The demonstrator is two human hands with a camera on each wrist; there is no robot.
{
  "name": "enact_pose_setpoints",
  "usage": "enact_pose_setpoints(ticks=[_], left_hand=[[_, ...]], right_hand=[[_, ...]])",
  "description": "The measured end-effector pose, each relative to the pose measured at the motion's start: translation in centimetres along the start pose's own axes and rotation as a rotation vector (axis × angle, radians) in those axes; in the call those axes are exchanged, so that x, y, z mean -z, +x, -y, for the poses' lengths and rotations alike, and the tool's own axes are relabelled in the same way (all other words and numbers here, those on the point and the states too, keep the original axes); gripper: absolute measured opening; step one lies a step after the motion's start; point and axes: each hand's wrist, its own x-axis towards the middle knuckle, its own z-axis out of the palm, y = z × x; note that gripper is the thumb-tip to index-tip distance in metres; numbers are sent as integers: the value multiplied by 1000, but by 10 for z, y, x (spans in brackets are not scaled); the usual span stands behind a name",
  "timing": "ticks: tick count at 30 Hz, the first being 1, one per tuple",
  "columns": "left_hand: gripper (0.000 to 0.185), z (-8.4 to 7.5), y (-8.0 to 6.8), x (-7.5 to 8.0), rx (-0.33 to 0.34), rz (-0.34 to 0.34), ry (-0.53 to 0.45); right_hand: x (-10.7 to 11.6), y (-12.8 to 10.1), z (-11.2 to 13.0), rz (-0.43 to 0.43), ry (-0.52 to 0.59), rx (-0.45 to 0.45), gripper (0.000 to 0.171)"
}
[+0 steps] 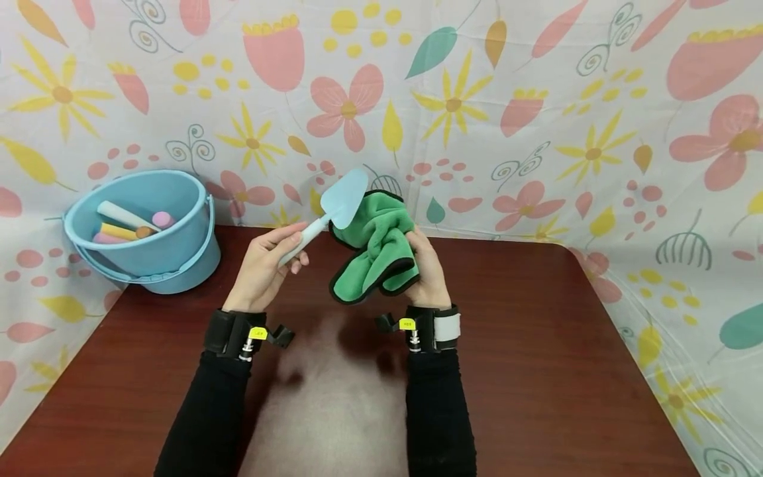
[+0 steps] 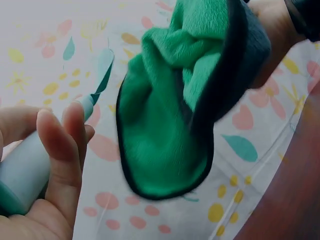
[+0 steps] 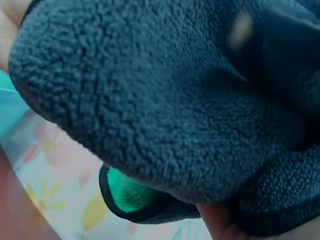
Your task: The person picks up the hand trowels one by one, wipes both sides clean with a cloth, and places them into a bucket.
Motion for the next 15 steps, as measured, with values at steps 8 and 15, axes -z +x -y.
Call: enact_pose_setpoints(ticks=[8, 15], left_hand=[[36, 4, -2, -12, 8, 117, -48], [33, 7, 0, -12, 134, 226, -8]], right_hand=[[-3, 7, -20, 57, -19, -84, 31], [1, 6, -21, -18, 14, -122, 27]])
